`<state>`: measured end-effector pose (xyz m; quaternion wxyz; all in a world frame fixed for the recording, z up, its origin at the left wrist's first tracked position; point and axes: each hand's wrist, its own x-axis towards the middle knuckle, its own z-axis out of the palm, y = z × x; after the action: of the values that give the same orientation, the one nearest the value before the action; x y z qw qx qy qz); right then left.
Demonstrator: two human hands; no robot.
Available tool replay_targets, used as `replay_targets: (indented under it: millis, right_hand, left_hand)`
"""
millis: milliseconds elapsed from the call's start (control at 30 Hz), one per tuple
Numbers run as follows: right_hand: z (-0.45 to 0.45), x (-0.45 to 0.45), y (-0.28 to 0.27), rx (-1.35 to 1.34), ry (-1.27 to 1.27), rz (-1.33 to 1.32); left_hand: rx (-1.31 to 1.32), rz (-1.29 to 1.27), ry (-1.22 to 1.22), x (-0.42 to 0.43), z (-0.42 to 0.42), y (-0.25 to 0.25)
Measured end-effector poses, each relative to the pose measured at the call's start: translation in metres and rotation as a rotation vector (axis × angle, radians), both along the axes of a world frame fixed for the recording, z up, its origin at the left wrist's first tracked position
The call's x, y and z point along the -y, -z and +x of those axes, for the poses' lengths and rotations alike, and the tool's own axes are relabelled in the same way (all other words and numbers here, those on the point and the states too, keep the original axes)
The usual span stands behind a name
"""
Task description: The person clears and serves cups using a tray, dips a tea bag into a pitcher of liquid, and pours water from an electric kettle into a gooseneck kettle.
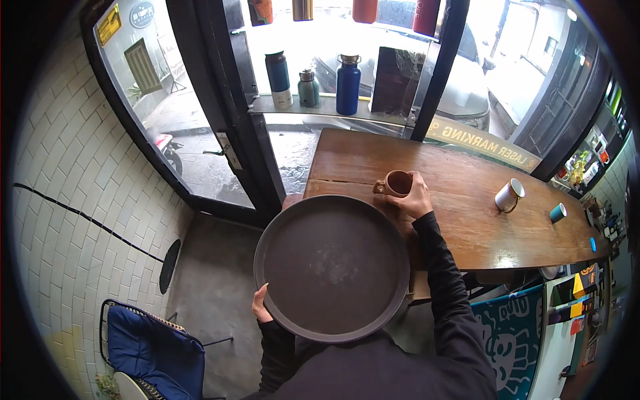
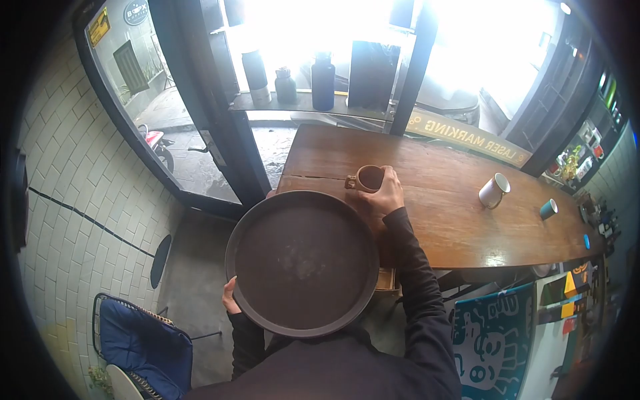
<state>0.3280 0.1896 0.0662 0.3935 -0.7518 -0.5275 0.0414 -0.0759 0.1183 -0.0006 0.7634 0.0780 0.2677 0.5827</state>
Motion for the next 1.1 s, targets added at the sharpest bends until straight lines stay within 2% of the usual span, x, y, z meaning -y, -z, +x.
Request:
replay_targets:
  millis: [67,133,267,333,433,633,700,767,833,867,1033,1100]
  right_hand:
    - [0.0,0.003,0.005,0.012,-0.001,0.008]
    - [-0.007,0.012,0.013,0.257,0.057,0.153]
    - [-0.03,0.052,0.012,0.339,0.161,0.203]
    - [-0.047,0.076,0.008,0.012,0.151,0.007]
    - [-0.07,0.101,0.0,-0.12,0.069,-0.112]
    - [-0.093,0.122,0.011,-0.001,0.209,0.05]
    - [-0.101,0.133,0.013,-0.059,0.264,0.067]
    - [-0.103,0.151,0.013,-0.088,0.281,0.118]
    - [-0.103,0.174,0.012,-0.324,0.274,0.106]
    - [-0.102,0.188,0.009,-0.402,0.277,0.127]
    - [-0.067,0.291,0.032,-0.518,0.335,0.31]
    - [-0.056,0.347,0.027,-0.698,0.402,0.398]
  left_hand:
    - [-0.001,0.052,0.014,-0.001,0.001,-0.001]
    - [-0.001,0.108,0.027,-0.003,-0.001,0.0]
    - [0.091,0.128,0.062,0.0,0.0,0.0]
    - [0.103,0.098,0.069,-0.003,-0.004,0.002]
    - [0.073,0.006,0.098,-0.013,-0.008,0.015]
    - [0.081,-0.027,0.233,-0.027,-0.016,0.019]
    - [0.045,0.107,0.241,-0.027,-0.022,0.022]
    - [0.036,0.093,0.226,-0.02,-0.025,0.025]
    - [-0.041,0.166,0.276,-0.012,-0.027,0.028]
    - [-0.009,0.113,0.267,-0.005,-0.025,0.03]
    - [0.023,0.116,0.415,0.026,0.026,0.043]
    - [0.03,0.116,0.493,0.042,0.064,0.059]
